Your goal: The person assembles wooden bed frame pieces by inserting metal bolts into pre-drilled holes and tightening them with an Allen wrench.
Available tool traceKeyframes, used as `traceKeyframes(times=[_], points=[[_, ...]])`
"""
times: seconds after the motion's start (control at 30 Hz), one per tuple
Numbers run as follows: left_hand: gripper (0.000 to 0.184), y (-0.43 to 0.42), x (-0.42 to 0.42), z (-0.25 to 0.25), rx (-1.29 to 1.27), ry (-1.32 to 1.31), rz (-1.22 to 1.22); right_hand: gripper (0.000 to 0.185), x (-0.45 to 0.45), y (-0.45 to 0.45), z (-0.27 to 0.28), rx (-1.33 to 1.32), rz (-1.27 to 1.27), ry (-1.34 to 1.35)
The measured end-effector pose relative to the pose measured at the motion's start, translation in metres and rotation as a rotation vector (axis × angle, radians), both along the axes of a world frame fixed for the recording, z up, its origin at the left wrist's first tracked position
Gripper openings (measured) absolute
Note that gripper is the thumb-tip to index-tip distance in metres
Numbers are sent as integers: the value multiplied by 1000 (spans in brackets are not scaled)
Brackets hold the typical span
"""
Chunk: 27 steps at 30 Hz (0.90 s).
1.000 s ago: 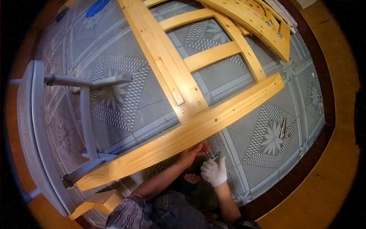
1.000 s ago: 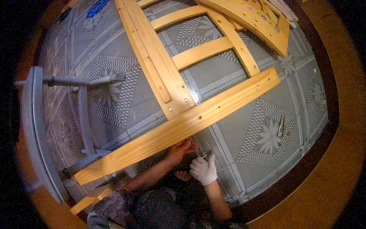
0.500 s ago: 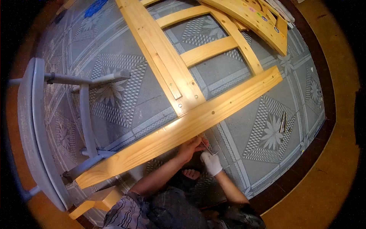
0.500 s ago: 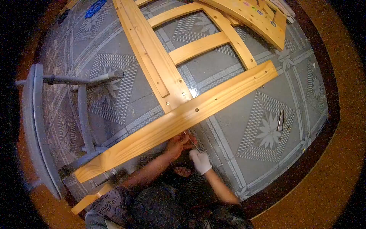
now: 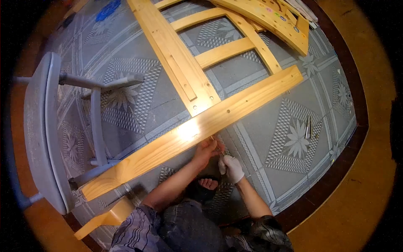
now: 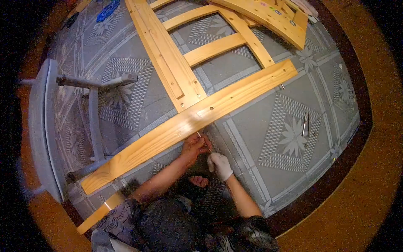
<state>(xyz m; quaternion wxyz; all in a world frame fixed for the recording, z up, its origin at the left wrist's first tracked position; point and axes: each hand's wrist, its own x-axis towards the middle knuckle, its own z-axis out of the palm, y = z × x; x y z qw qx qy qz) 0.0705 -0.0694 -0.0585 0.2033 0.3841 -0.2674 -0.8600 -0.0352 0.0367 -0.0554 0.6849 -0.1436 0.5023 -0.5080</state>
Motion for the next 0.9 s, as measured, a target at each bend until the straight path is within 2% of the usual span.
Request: traceKeyframes(times=[0.13, 0.2, 0.23, 0.3, 0.4, 0.53, 0.6, 0.63, 0.7, 0.73, 0.8, 0.83, 0.9], points=[[16, 0, -3, 4, 13, -63, 27, 28, 3, 1, 0, 133, -17, 168], [17, 2, -3, 8, 18, -87, 45, 24, 11, -1, 3, -4, -143, 547], [18, 3, -3, 10, 22, -95, 54, 24, 8, -4, 7, -8, -146, 548], [20, 5, -4, 17, 26, -102, 65, 20, -2, -11, 20, -402, 183, 1607], [17, 4, -5, 19, 2, -167, 72, 18, 1, -11, 30, -407, 224, 1748], [13, 4, -6, 7, 24, -103, 84, 19, 2, -2, 22, -338, 252, 1708], [12, 4, -7, 9, 29, -99, 92, 20, -1, 5, 24, -91, 232, 844], [11, 3, -7, 12, 44, -89, 96, 20, -6, 6, 25, -95, 230, 851], [11, 3, -7, 12, 63, -79, 102, 26, -16, 8, 31, 354, 89, -150], [10, 3, -6, 11, 70, -65, 104, 26, -17, 11, 31, 355, 89, -146], [10, 1, -6, 11, 76, -47, 108, 29, -17, 18, 30, 190, -23, -573], [10, 0, -5, 12, 74, -25, 89, 31, -16, 17, 25, 159, 78, -626], [10, 0, -1, 12, 71, -4, 79, 30, -12, 13, 23, 118, 98, -724]])
